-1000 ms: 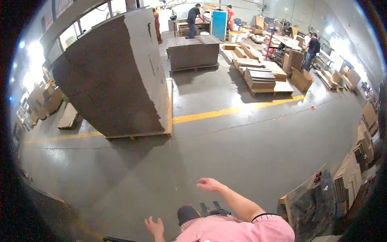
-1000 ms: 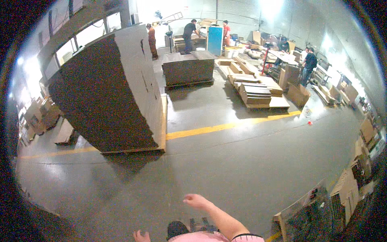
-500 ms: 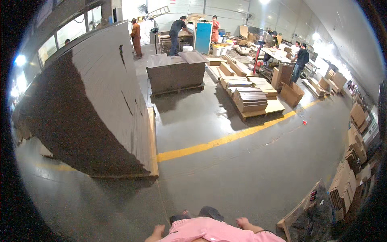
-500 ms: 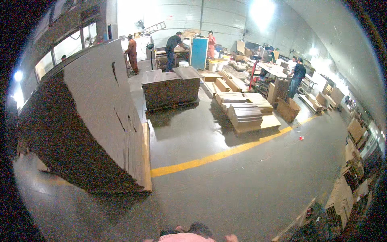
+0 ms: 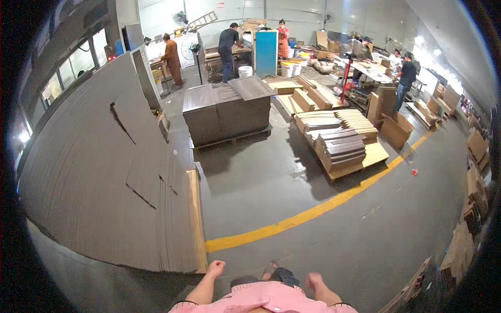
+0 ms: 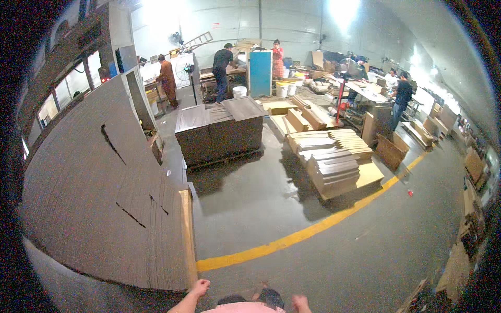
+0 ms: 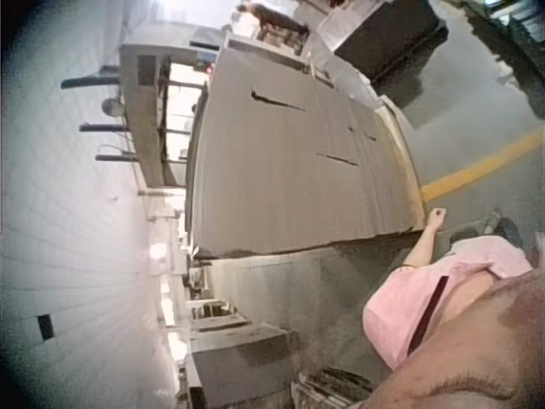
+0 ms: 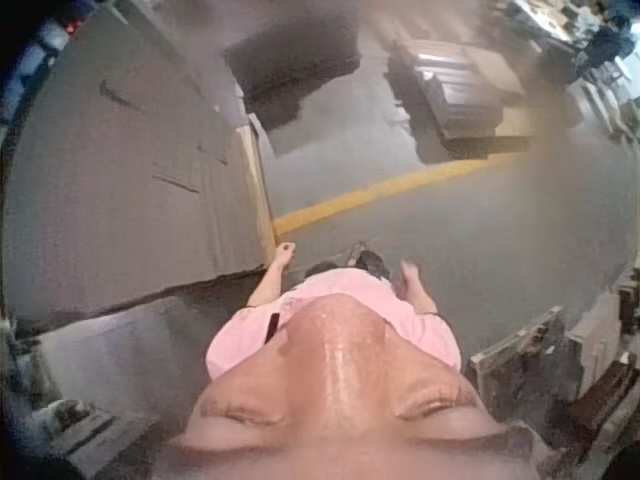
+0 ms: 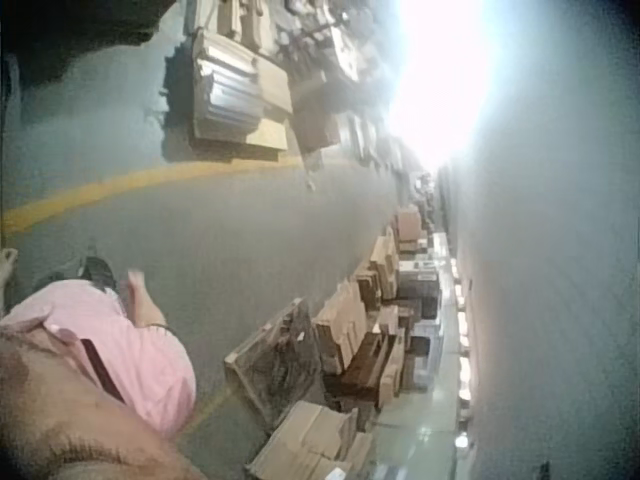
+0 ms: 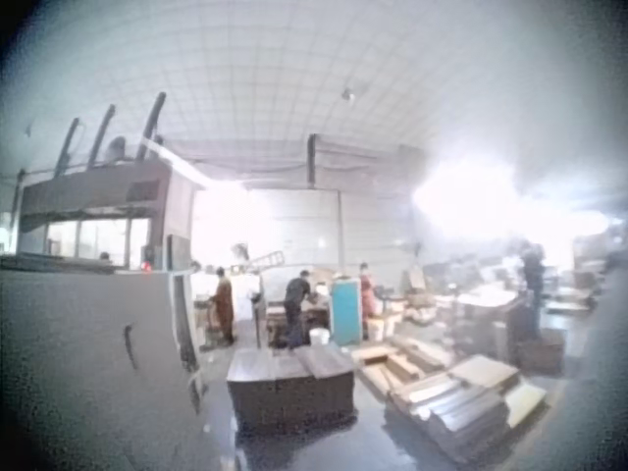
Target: The person pulls a pallet jack through a workshop, carries a bucket, moves a floor fan, and fits wooden trim strips onto cabinet panels by hand.
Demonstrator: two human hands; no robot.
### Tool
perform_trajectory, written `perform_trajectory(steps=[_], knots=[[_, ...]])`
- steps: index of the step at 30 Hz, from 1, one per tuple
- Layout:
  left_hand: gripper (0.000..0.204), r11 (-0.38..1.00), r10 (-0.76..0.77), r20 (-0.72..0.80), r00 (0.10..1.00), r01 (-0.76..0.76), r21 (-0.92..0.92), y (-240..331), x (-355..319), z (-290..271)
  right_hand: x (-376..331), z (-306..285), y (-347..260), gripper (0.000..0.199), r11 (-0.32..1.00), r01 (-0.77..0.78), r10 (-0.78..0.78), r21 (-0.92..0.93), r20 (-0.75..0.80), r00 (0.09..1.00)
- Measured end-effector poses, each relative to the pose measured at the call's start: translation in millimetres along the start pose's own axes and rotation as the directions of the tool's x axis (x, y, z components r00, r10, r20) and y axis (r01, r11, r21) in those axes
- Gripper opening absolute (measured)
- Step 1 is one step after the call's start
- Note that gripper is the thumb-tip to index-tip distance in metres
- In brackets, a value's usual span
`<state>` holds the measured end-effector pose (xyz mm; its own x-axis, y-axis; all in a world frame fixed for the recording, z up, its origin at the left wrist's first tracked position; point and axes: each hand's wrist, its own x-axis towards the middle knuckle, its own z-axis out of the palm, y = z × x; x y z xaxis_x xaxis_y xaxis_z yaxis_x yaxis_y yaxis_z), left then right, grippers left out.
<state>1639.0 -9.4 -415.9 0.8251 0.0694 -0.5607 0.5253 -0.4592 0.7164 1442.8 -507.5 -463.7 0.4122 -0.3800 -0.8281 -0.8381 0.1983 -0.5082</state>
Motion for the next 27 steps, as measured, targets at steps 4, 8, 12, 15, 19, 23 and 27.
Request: perform_trajectory(steps=[4, 8, 12, 15, 19, 23, 27], knots=[[0.028, 0.983, -0.183, 0.089, 0.979, 0.182, 0.014, 31.8, 24.4, 39.0, 35.6, 8.3, -277.2, 0.026, 0.919, 0.394, -0.391, 0.027, -0.074, 0.917], [0.034, 0.915, -0.373, 0.182, 0.910, 0.327, 0.237, 67.0, 56.3, 45.5, 73.5, 44.8, -477.9, 0.031, 0.848, 0.512, -0.513, 0.141, -0.027, 0.858], [0.038, 0.874, -0.450, 0.269, 0.852, 0.358, 0.328, 111.0, 149.3, 49.1, 163.7, 67.8, -549.5, 0.034, 0.804, 0.587, -0.580, -0.094, 0.091, 0.809], [0.042, 0.873, -0.281, 0.396, 0.874, 0.062, 0.483, 162.3, 270.7, 52.1, 208.2, 72.1, -544.5, 0.032, 0.897, 0.420, -0.398, -0.141, 0.157, 0.904], [0.042, 0.910, -0.195, 0.056, 0.979, 0.160, 0.384, 372.6, 423.2, 80.6, 212.0, 40.0, -536.3, 0.037, 0.965, 0.038, -0.015, -0.261, 0.092, 0.996], [0.037, 0.991, 0.056, 0.037, 0.998, -0.060, 0.123, 563.0, 545.0, 75.4, 327.3, -23.8, -463.1, 0.028, 0.104, 0.583, -0.537, -0.806, 0.448, 0.715], [0.031, 0.971, 0.219, 0.057, 0.974, -0.223, 0.090, 729.0, 623.5, 92.9, 357.9, 26.2, -536.1, 0.030, 0.877, 0.257, -0.242, -0.407, 0.087, 0.966]])
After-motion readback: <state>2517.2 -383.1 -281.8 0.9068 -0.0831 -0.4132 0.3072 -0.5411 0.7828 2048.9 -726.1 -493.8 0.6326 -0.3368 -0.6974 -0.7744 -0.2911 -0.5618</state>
